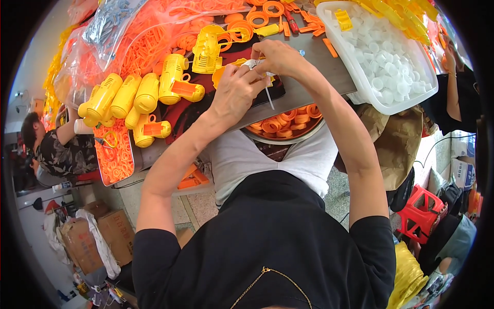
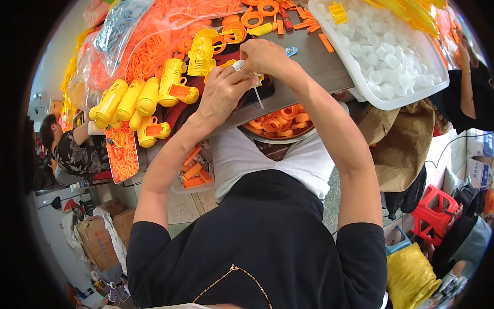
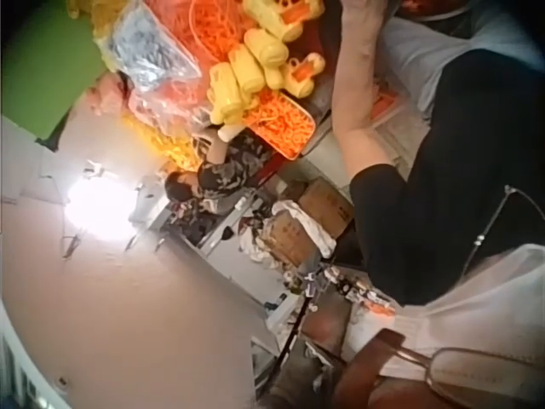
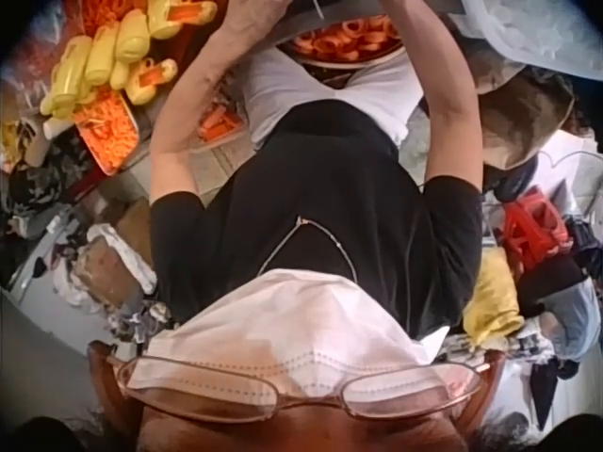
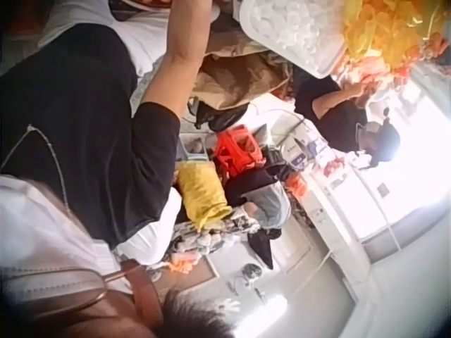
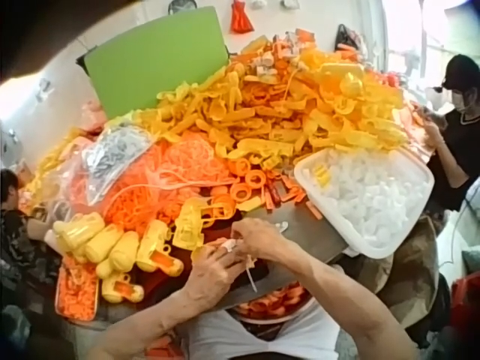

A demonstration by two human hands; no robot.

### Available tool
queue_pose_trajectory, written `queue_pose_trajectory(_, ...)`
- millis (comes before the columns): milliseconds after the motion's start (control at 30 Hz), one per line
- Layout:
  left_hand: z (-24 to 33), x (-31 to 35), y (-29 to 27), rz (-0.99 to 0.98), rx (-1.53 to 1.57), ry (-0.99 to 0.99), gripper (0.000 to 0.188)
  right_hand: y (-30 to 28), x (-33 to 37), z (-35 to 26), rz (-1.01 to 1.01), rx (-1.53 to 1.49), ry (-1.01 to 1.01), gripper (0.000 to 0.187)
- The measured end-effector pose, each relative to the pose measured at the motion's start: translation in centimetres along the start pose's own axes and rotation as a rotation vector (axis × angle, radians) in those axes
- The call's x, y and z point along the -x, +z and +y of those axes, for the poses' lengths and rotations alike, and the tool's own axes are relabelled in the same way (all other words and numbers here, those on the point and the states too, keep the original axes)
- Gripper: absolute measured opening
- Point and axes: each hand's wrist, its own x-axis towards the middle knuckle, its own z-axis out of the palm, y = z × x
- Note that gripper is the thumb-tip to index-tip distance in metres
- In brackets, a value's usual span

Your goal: Assembling yellow plastic toy guns from multiple components on a workbench.

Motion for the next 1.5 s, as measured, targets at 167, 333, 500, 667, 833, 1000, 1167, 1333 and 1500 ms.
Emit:
queue_pose_trajectory(167, 0.9, 0.8, 0.1, 0.053, 0.050, -0.052, 0.026, 0.3, 1.0, -0.7, -0.006, 0.041, 0.006, 0.040)
queue_pose_trajectory(333, 1.6, 3.6, 0.5, 0.213, 0.049, -0.153, 0.034, 1.3, 1.0, -0.3, 0.032, 0.037, -0.015, 0.038)
queue_pose_trajectory(500, 1.5, 2.0, -0.9, 0.183, 0.012, -0.237, 0.034, -0.2, 1.3, -0.4, 0.085, 0.031, -0.052, 0.037)
queue_pose_trajectory(667, 0.5, 2.9, 0.9, 0.191, 0.066, -0.223, 0.035, 2.5, 1.4, -0.1, 0.237, 0.058, -0.114, 0.034)
queue_pose_trajectory(833, 1.6, 2.5, 0.0, 0.035, 0.022, -0.260, 0.039, 2.6, 2.2, -0.1, 0.266, 0.033, -0.120, 0.038)
queue_pose_trajectory(1000, 1.5, 2.3, -0.8, -0.001, -0.034, -0.226, 0.038, 1.6, 2.3, -0.6, 0.211, 0.010, -0.104, 0.035)
queue_pose_trajectory(1167, 2.3, 3.1, -1.5, 0.049, 0.046, -0.312, 0.053, 1.4, 2.4, 0.0, 0.212, 0.009, -0.139, 0.037)
queue_pose_trajectory(1333, 2.4, 4.6, -0.2, -0.028, 0.021, -0.363, 0.069, 0.7, 2.1, -0.8, 0.158, 0.004, -0.129, 0.037)
queue_pose_trajectory(1500, 2.3, 4.9, -0.1, -0.039, 0.051, -0.375, 0.068, -4.7, -0.6, -1.9, -0.130, 0.090, -0.156, 0.053)
